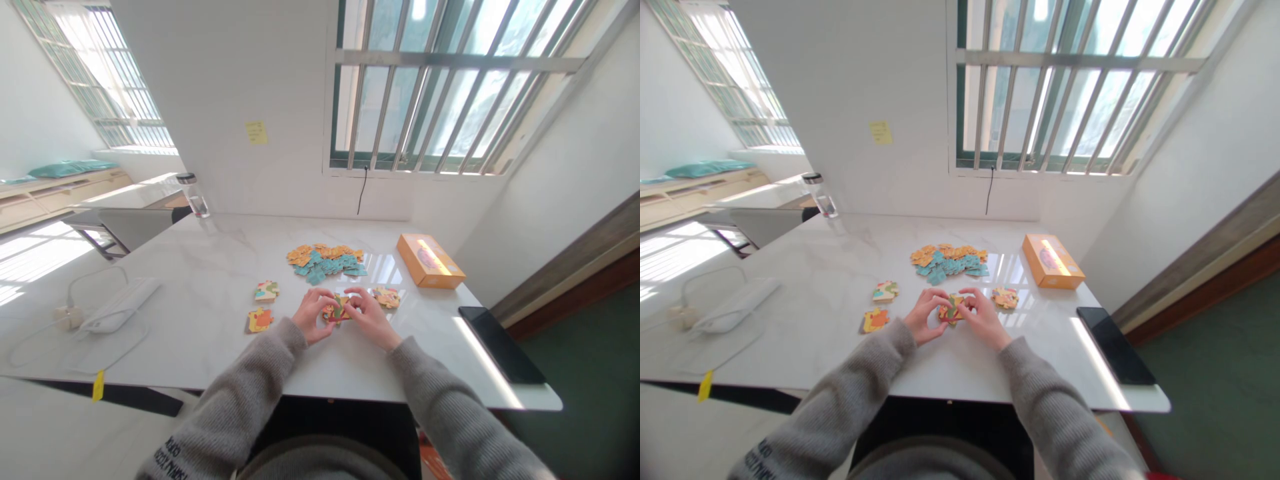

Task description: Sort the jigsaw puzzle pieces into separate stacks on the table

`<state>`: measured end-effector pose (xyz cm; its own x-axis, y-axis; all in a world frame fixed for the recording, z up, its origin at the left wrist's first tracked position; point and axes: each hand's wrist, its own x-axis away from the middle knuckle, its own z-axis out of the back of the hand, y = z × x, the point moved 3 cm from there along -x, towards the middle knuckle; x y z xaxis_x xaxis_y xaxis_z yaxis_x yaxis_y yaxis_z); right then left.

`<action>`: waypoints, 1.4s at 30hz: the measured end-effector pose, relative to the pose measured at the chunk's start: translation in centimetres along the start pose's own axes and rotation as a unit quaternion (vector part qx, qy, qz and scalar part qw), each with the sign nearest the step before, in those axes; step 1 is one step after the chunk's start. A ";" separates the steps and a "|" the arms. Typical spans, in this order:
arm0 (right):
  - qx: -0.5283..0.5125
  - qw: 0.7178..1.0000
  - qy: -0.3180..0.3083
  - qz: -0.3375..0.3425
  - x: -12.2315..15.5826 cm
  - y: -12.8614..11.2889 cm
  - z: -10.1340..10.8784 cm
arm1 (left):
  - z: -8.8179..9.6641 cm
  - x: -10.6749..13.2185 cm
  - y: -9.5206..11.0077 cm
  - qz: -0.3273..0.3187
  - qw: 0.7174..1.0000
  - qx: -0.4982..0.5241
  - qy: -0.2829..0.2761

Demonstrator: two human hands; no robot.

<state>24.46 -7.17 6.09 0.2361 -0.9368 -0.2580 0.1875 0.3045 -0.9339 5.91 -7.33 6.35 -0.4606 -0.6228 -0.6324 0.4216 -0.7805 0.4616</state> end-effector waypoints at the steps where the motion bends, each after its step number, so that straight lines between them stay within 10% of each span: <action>1: 0.003 1.000 -0.004 -0.001 0.0 0.0 -0.1 | 0.0 0.0 0.1 -0.002 1.000 0.003 0.002; 13: 0.086 0.990 0.108 0.034 -0.2 0.5 2.1 | 3.6 0.0 -0.1 0.038 0.997 -0.053 0.033; 24: 0.120 0.986 0.105 0.055 -0.1 0.7 1.4 | 13.2 5.0 -11.3 0.215 0.972 -0.085 0.051; 42: 0.198 0.974 0.052 0.100 0.1 1.2 0.8 | 12.2 5.9 -11.9 0.298 0.944 -0.141 -0.027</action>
<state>25.44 -6.74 5.11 0.2125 -0.8578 -0.4680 0.5059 0.5064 -0.6983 -11.37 -2.40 4.73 -0.1115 -0.9545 -0.2766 0.8055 -0.2498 0.5374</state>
